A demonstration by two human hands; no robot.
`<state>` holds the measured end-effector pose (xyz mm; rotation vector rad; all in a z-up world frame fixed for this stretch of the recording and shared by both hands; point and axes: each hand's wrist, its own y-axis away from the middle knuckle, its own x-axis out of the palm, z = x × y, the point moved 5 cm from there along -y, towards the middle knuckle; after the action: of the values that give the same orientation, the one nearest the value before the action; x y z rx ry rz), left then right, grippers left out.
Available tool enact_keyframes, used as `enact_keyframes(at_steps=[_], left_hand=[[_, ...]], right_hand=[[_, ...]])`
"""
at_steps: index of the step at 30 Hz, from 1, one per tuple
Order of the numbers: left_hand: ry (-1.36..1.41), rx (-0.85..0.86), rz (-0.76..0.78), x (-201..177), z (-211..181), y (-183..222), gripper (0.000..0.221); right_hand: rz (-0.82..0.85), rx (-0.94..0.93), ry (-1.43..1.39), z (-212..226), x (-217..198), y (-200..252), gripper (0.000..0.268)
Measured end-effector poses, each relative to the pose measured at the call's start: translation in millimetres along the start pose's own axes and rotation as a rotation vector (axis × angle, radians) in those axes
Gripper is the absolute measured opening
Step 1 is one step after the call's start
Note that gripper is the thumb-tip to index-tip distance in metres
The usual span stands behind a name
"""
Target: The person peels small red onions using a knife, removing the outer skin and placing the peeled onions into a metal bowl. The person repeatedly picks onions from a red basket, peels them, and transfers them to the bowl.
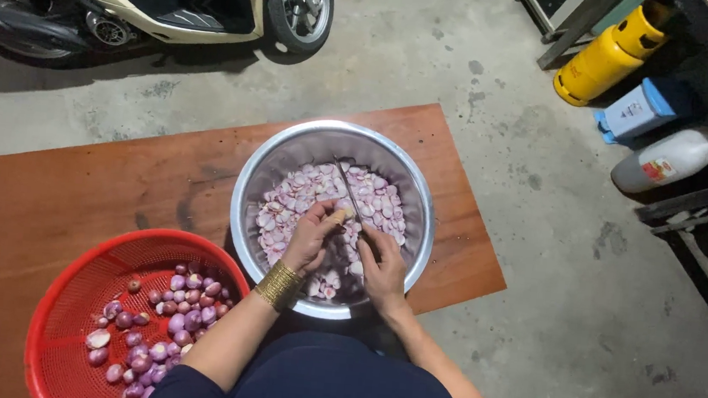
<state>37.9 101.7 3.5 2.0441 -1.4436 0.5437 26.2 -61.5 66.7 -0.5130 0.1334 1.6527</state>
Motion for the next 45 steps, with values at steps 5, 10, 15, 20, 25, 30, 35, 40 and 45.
enact_keyframes(at_steps=[5, 10, 15, 20, 25, 30, 35, 40, 45], left_hand=[[0.032, 0.009, -0.062, -35, 3, -29, 0.027], [0.09, 0.0, -0.072, -30, 12, -24, 0.026], [0.034, -0.064, 0.003, -11, 12, -2, 0.03], [0.084, -0.045, -0.053, -44, 12, -27, 0.027], [0.107, -0.046, -0.056, -52, 18, -31, 0.03], [0.08, -0.037, -0.04, -34, 8, -16, 0.026], [-0.037, -0.079, 0.004, -41, 9, -5, 0.02], [-0.433, -0.093, -0.087, -30, -22, -2, 0.05], [-0.189, -0.099, -0.147, -80, 21, -36, 0.034]], right_hand=[[0.058, -0.029, 0.085, 7, -3, 36, 0.033], [0.039, -0.03, 0.133, -7, 3, 27, 0.031], [0.036, -0.001, 0.151, -32, 12, -5, 0.03], [0.056, -0.05, 0.128, 1, 1, 27, 0.032], [0.073, -0.095, 0.171, 1, 1, 41, 0.036], [0.086, -0.18, 0.218, -13, 9, 20, 0.031], [-0.023, -0.213, 0.168, -52, 28, 10, 0.025], [-0.017, -0.295, 0.154, -8, 9, 36, 0.021], [0.072, -0.207, 0.131, 10, -3, 53, 0.029]])
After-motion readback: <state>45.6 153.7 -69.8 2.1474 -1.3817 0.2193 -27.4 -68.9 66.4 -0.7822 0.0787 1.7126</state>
